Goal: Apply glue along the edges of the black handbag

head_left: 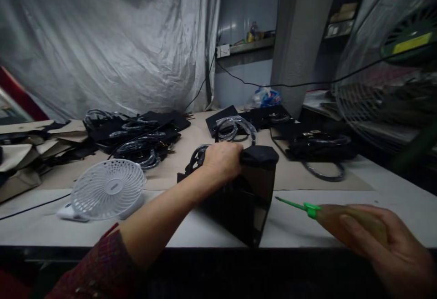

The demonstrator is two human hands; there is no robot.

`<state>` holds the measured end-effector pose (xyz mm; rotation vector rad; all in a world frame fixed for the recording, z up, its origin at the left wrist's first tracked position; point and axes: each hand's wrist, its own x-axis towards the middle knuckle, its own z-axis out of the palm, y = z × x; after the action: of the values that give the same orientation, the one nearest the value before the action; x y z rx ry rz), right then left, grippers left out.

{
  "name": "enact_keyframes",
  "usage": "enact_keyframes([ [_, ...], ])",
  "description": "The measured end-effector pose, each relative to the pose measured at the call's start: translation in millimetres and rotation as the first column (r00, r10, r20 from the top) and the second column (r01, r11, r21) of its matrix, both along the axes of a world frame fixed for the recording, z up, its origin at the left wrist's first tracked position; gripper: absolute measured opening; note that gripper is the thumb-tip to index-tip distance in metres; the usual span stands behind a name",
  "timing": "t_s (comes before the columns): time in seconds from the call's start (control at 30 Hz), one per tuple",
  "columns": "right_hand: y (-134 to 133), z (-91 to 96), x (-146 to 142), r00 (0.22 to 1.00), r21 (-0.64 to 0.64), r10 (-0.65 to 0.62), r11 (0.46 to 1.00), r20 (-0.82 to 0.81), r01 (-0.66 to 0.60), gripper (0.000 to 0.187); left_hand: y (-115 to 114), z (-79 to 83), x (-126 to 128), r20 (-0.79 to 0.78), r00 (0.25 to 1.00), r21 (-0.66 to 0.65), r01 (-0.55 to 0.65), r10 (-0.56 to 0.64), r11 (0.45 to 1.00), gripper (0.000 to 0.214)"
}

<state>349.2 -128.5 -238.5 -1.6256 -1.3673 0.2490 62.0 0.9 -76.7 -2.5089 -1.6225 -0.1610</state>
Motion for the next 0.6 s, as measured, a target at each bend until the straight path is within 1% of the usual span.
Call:
enact_keyframes([
  [0.07,7,2.3,-2,1.000,-0.034,0.005,0.999,0.006,-0.005,0.032,1,-3.4,4,0.010,1.000,-0.003,-0.002,0.002,1.000,0.025],
  [0.17,17,6.3,-10,0.992,-0.048,0.121,0.992,0.043,-0.119,0.033,3,-5.4,8,0.013,1.000,-0.007,0.009,-0.009,1.000,0.028],
  [0.27,20,5.9,-15,0.977,-0.088,0.198,0.978,0.075,-0.191,0.029,6,-4.5,10,-0.018,1.000,-0.019,0.024,-0.024,1.000,0.029],
  [0.37,19,2.1,-18,0.971,-0.107,0.222,0.971,0.089,-0.212,0.024,8,-3.9,10,-0.045,0.999,-0.024,0.018,-0.019,1.000,0.028],
  [0.47,21,-1.9,-21,0.971,-0.069,0.207,0.977,0.123,-0.199,0.031,9,-5.2,8,-0.046,0.999,-0.015,0.018,-0.019,1.000,0.028],
  [0.53,22,-3.5,-23,0.960,-0.086,0.246,0.968,0.132,-0.237,0.034,8,-6.7,7,-0.039,0.999,-0.013,0.016,-0.016,1.000,0.029],
  [0.6,24,-4.3,-25,0.946,-0.127,0.301,0.950,0.122,-0.286,0.034,8,-8.1,6,-0.029,0.999,-0.016,0.013,-0.013,1.000,0.029],
])
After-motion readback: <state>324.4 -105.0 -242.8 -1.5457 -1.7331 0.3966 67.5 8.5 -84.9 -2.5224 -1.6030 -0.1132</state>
